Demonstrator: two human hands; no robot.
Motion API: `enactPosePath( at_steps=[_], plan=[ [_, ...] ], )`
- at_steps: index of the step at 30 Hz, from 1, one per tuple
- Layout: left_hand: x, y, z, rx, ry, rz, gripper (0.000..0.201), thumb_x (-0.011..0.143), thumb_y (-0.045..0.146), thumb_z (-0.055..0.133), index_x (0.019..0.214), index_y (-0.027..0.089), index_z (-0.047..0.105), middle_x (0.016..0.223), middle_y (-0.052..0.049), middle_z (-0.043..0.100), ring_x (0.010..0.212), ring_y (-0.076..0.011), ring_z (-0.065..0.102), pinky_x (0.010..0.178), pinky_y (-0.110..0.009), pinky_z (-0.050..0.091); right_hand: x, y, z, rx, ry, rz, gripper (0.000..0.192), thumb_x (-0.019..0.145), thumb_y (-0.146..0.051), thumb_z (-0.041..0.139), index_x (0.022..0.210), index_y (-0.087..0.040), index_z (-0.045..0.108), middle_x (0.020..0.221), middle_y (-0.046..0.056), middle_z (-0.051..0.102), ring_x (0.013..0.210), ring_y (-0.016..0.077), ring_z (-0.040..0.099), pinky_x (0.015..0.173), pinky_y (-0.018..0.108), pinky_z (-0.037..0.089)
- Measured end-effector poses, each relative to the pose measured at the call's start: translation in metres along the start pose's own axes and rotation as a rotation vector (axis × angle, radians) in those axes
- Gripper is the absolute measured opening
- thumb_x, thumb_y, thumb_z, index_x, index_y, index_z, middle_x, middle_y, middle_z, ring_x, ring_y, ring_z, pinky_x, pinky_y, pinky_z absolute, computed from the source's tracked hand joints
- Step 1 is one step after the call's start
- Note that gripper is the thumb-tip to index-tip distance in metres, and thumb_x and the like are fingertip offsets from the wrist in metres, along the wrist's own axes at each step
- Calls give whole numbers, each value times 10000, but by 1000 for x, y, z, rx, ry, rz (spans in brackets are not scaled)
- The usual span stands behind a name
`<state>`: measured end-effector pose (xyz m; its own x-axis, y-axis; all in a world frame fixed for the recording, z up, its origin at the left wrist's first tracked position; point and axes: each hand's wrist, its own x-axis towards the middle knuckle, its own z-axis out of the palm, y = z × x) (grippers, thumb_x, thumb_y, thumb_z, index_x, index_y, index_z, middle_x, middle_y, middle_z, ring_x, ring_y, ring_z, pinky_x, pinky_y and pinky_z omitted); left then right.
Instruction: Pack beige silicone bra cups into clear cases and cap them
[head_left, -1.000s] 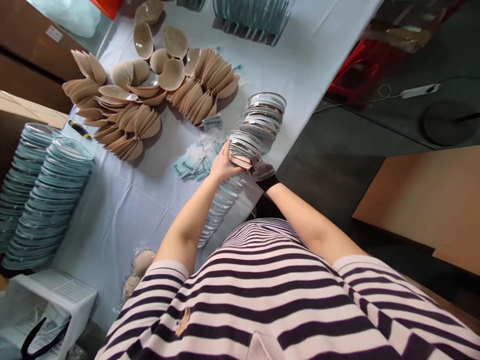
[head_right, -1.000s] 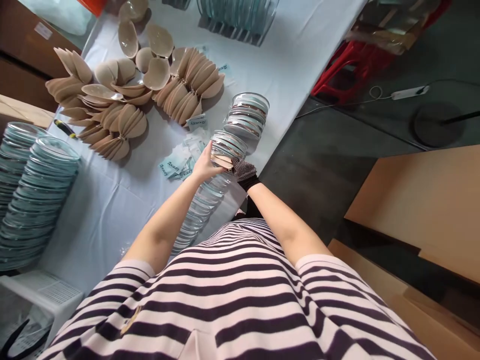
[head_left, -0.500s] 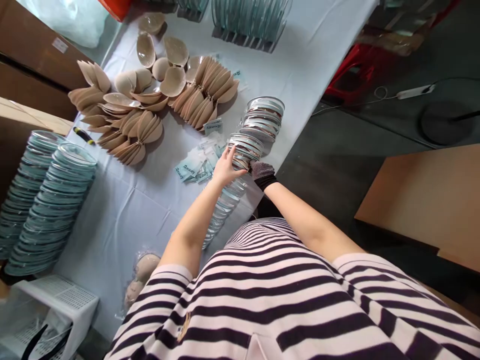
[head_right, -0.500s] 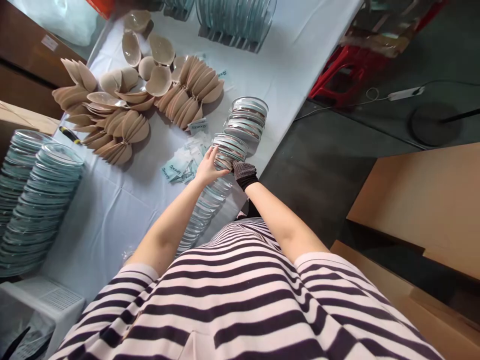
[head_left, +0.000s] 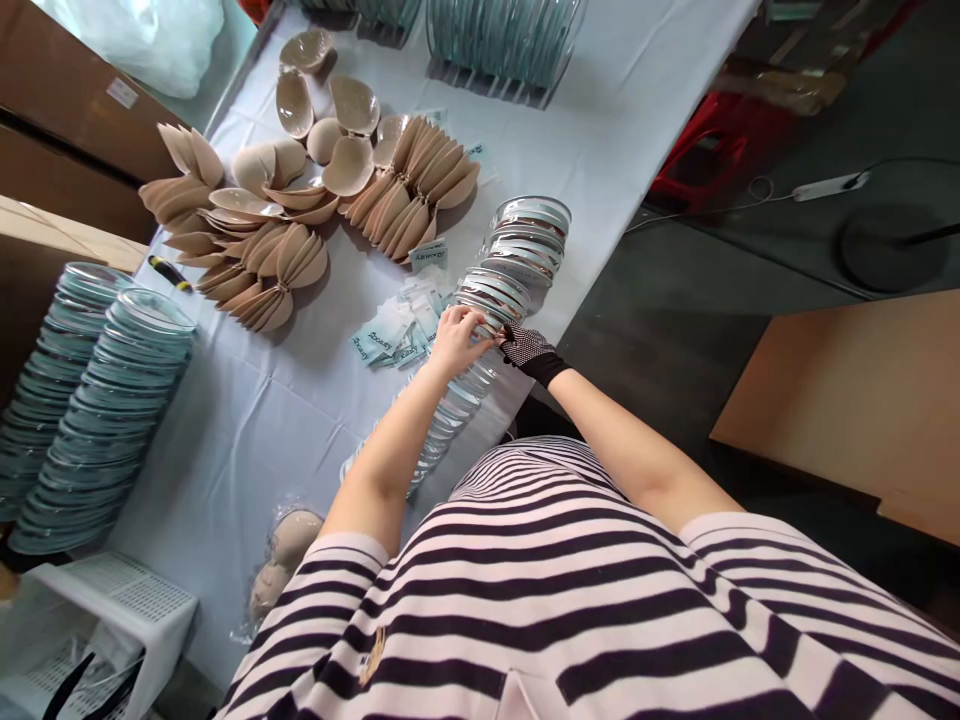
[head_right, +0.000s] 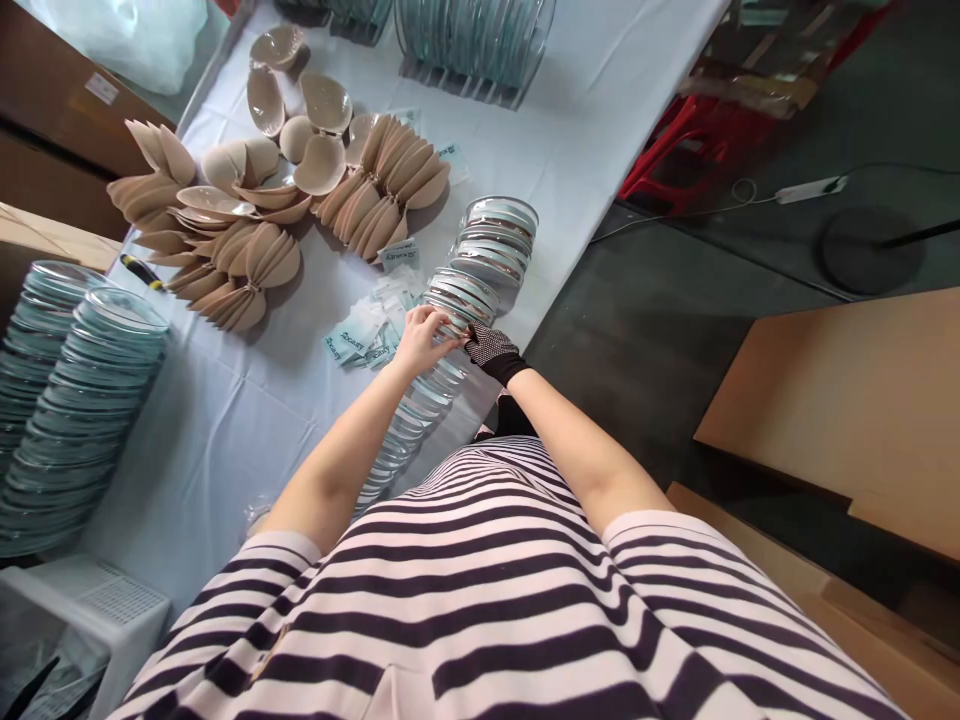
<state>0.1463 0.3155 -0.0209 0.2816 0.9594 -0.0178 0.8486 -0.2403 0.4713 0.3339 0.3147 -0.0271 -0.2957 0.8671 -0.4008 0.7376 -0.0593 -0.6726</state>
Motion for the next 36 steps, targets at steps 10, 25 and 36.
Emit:
enactPosePath(
  at_steps=[10,25,36],
  plan=[
    [4,-6,2,-26,19,117,274,797,439,749,966,234,684,1004,-68,663,1105,-260,554,1097,-453,365,2,-7,-9,-271,-59,-88,384,1015,-407,386,1262,-209,603,1197,120,707,1059,262,674,829,306,478],
    [-1,0,-4,76,-1,182,142,856,334,647,943,223,658,1151,-95,615,1157,-263,517,1094,-468,346,10,4,10,-47,29,12,319,980,-381,454,1148,-202,658,1050,78,745,933,222,697,794,294,511],
    [27,-6,-16,199,-180,323,211,905,398,576,888,208,666,880,-90,650,959,-275,553,970,-467,412,7,8,20,136,-138,-54,370,946,-222,483,1301,-188,582,1210,91,703,1052,200,683,946,350,537]
  ],
)
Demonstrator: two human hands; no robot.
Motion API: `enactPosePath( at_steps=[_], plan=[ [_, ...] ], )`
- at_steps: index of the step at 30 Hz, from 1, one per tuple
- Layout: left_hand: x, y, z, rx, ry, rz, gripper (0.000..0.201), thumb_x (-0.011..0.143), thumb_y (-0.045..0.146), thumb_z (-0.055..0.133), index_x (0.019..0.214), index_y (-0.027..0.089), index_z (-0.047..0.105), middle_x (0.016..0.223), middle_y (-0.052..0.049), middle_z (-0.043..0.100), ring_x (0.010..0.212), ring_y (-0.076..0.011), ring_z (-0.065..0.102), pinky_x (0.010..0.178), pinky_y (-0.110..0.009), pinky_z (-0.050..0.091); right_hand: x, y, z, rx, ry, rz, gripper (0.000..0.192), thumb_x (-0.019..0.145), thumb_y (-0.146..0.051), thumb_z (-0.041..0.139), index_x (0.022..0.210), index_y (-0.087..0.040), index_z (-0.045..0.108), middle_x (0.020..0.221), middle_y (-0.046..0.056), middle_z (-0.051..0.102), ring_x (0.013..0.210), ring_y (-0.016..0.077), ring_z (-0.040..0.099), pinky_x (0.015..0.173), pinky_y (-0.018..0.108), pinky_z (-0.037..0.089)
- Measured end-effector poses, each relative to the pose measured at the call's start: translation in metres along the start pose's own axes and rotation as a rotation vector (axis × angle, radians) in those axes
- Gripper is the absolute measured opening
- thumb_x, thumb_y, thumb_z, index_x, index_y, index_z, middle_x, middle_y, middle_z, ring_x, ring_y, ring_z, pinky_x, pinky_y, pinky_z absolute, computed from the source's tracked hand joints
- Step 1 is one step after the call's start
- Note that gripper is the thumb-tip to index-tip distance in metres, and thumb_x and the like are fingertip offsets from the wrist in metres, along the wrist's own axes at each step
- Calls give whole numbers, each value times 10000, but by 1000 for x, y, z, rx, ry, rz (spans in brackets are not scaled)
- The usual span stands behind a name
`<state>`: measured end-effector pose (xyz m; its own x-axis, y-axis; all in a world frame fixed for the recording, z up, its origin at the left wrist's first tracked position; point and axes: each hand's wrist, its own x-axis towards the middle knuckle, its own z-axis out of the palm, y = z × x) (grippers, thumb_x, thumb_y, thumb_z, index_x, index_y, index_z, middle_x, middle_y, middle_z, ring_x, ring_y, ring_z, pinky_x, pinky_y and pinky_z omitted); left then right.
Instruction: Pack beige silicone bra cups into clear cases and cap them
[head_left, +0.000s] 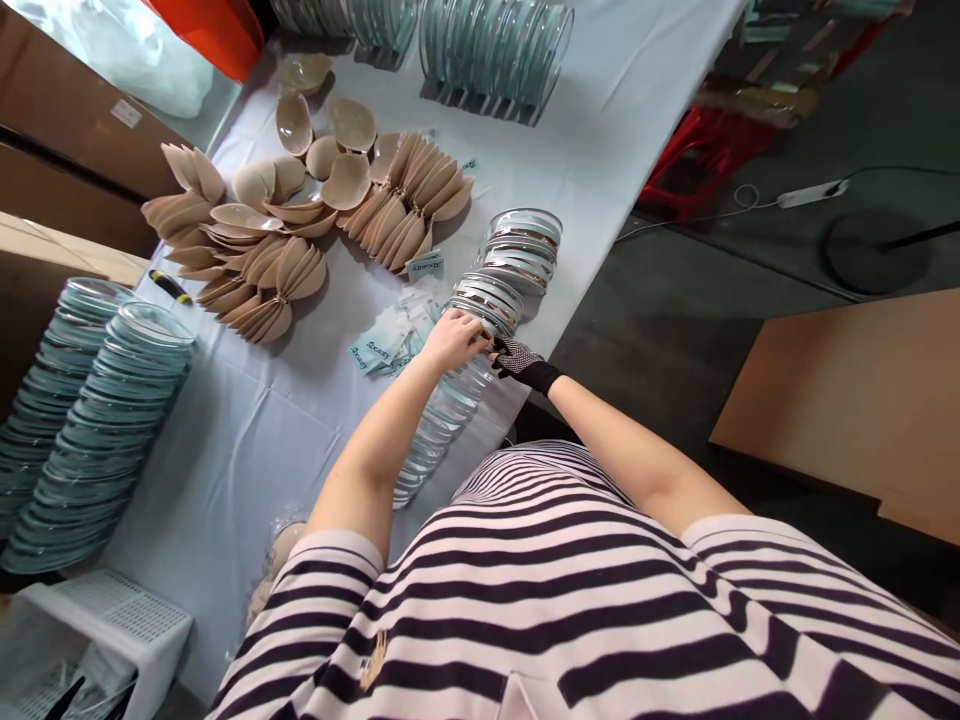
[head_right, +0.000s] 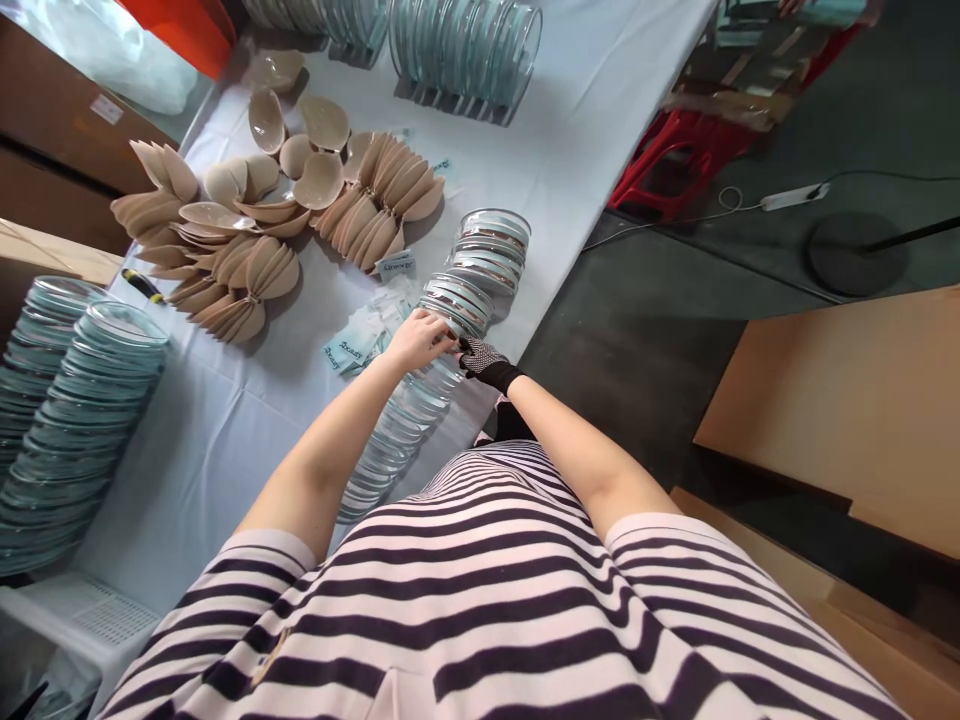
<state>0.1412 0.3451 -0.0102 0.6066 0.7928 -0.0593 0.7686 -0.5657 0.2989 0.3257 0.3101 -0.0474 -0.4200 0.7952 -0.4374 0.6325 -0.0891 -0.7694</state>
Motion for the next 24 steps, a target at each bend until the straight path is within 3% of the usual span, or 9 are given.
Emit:
enactPosePath(
  at_steps=[3,7,10,14,16,18,21,24],
  plan=[
    [-5,-1,3,-13,26,22,255,913,442,572,919,207,672,934,-103,633,961,-272,560,921,-440,458,-4,-10,-4,-129,74,4,311,966,-286,476,1217,-195,637,1171,98,714,1025,219,684,918,353,536],
    [-15,1,7,-26,173,0,237,890,424,619,1007,230,688,1179,-131,598,1188,-299,514,1061,-478,410,-13,-20,-4,-390,153,17,377,976,-410,464,1190,-178,670,1222,152,686,1069,279,664,904,353,513],
    [-10,2,7,-52,171,18,284,888,370,626,1130,225,663,1337,-126,550,1340,-308,421,1132,-495,358,-16,-17,-9,-432,193,48,403,968,-451,460,1146,-168,686,1163,157,699,1024,285,663,871,351,507],
    [11,2,7,-97,98,19,131,864,292,645,958,219,699,1277,-111,597,1271,-300,478,1120,-487,384,-6,-13,-25,-478,420,-101,456,965,-408,457,1293,-128,607,1337,179,598,1222,297,534,1049,400,401],
    [13,2,4,-155,108,-29,122,858,214,618,951,215,697,1238,-108,617,1226,-274,516,1109,-462,404,5,-18,-32,-531,437,-232,570,923,-440,542,1395,-120,532,1488,190,463,1366,337,387,1147,467,276],
    [-4,4,-1,-234,163,-144,227,875,170,559,1064,210,678,1248,-111,618,1219,-241,542,1096,-425,424,15,-24,-35,-596,362,-376,669,883,-501,603,1441,-151,493,1576,180,344,1440,386,245,1175,553,154],
    [-66,15,-8,-251,201,-363,451,874,296,614,1317,221,576,1429,-141,520,1379,-283,441,1149,-480,359,26,-31,-34,-679,221,-579,646,880,-583,590,1417,-228,525,1598,144,315,1457,421,157,1144,647,41],
    [-131,38,-5,-143,5,-507,829,732,429,780,1477,307,439,1600,-124,332,1501,-390,221,1198,-619,181,31,-30,-35,-724,139,-629,596,881,-598,584,1382,-278,556,1575,117,365,1450,419,158,1122,677,6]
  ],
)
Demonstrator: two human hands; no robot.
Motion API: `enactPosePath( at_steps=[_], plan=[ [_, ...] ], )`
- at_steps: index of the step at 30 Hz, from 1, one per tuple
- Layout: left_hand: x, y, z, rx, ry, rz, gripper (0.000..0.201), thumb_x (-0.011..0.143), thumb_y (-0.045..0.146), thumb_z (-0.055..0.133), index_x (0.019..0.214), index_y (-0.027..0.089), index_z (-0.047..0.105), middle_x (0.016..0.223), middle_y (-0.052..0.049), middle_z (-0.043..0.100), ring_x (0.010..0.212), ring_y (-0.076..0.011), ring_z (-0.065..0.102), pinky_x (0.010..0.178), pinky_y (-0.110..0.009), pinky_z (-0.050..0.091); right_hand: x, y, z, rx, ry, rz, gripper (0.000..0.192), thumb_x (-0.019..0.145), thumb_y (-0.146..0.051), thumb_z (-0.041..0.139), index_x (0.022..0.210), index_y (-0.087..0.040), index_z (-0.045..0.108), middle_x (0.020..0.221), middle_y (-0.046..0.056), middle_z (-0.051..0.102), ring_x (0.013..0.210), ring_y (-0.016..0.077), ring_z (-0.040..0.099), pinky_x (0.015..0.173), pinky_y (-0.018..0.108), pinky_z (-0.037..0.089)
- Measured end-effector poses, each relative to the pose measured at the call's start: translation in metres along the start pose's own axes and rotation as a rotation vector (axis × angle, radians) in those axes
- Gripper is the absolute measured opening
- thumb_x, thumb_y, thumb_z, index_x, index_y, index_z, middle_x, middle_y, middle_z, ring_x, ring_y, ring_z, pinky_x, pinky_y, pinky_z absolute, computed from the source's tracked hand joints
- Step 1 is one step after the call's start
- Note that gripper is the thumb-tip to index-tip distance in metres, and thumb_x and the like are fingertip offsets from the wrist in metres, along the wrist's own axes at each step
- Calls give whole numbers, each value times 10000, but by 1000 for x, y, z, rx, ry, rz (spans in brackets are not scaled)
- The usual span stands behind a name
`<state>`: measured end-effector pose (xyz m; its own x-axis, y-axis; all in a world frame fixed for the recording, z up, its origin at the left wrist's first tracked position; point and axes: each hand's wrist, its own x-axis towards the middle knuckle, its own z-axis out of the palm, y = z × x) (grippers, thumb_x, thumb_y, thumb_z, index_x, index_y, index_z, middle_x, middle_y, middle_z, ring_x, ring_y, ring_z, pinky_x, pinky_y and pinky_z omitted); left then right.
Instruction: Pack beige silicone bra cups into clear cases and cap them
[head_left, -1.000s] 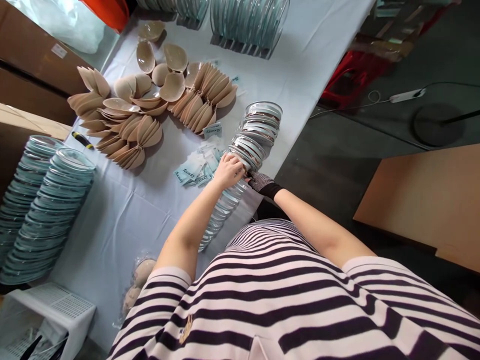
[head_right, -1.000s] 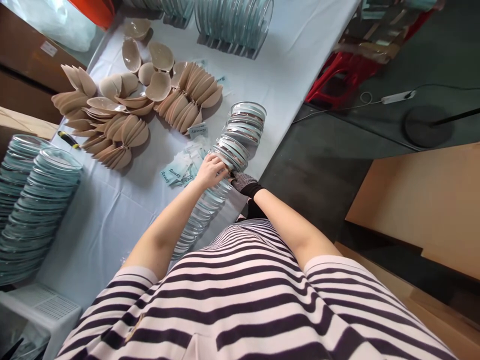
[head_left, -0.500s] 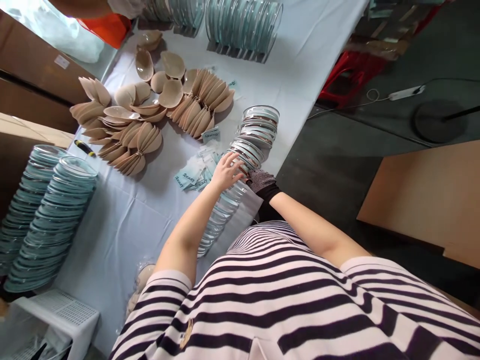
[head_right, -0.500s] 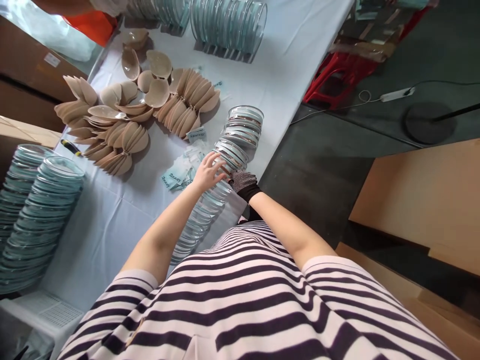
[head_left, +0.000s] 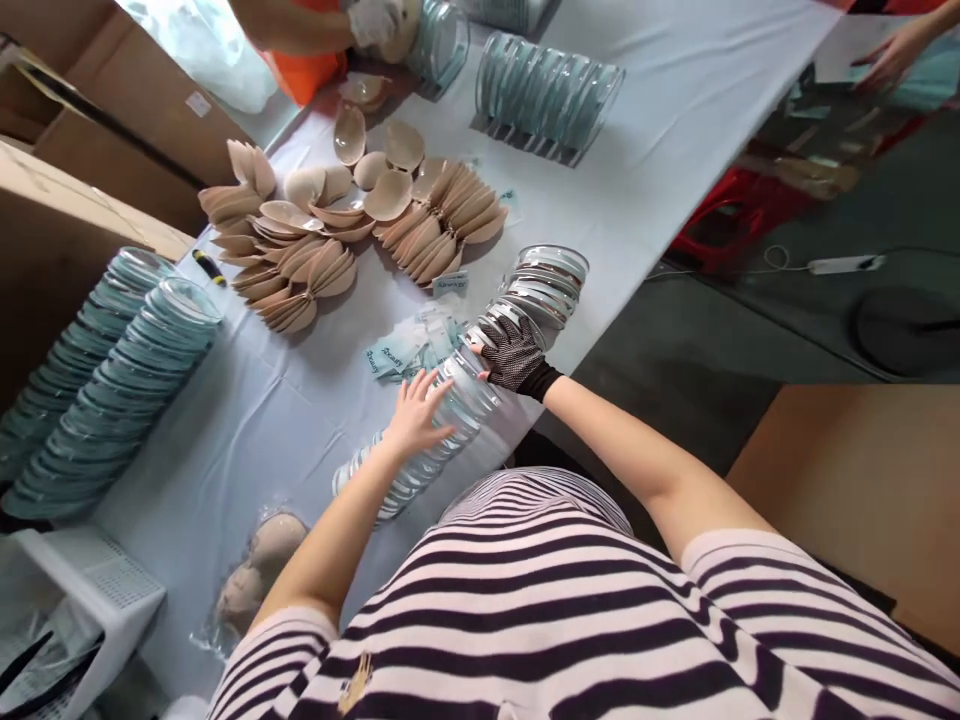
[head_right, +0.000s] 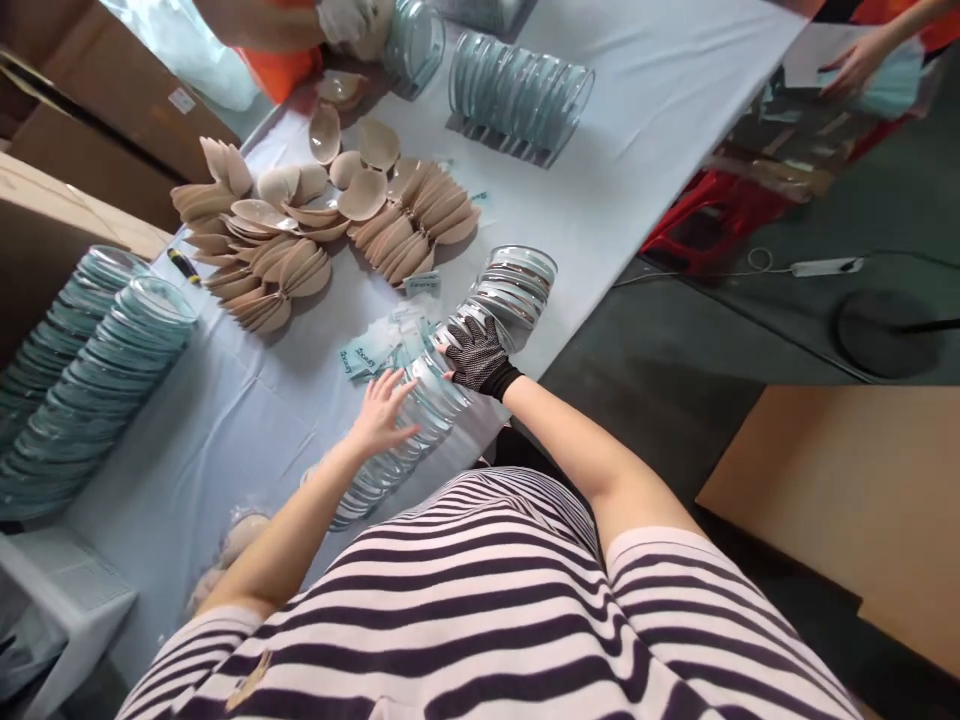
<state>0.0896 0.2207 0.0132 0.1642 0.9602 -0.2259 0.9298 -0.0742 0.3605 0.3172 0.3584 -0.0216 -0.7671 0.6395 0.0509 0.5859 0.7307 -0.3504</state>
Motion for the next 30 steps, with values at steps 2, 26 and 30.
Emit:
enactPosePath(
  at_steps=[2,26,30],
  plan=[
    [-24,5,10,51,-70,-92,895,719,439,796,1511,337,390,1627,-116,283,1506,-401,205,1197,-631,159,-1,6,-1,-16,-25,-7,576,890,-574,574,1390,-289,550,1577,107,366,1451,407,162,1127,671,2],
    [59,-175,-11,-208,243,-728,560,815,302,692,1360,261,566,1570,-138,398,1478,-376,299,1163,-595,289,275,-41,11,-15,-103,-196,503,891,-252,532,1377,-122,541,1386,179,565,1243,319,503,1072,447,364],
    [75,-169,18,-356,363,-655,594,792,303,703,1368,301,558,1551,-103,435,1480,-330,316,1213,-552,232,351,-77,17,-108,-37,-383,766,815,-296,680,1503,-125,392,1543,196,395,1397,382,346,1162,520,220]
  ],
)
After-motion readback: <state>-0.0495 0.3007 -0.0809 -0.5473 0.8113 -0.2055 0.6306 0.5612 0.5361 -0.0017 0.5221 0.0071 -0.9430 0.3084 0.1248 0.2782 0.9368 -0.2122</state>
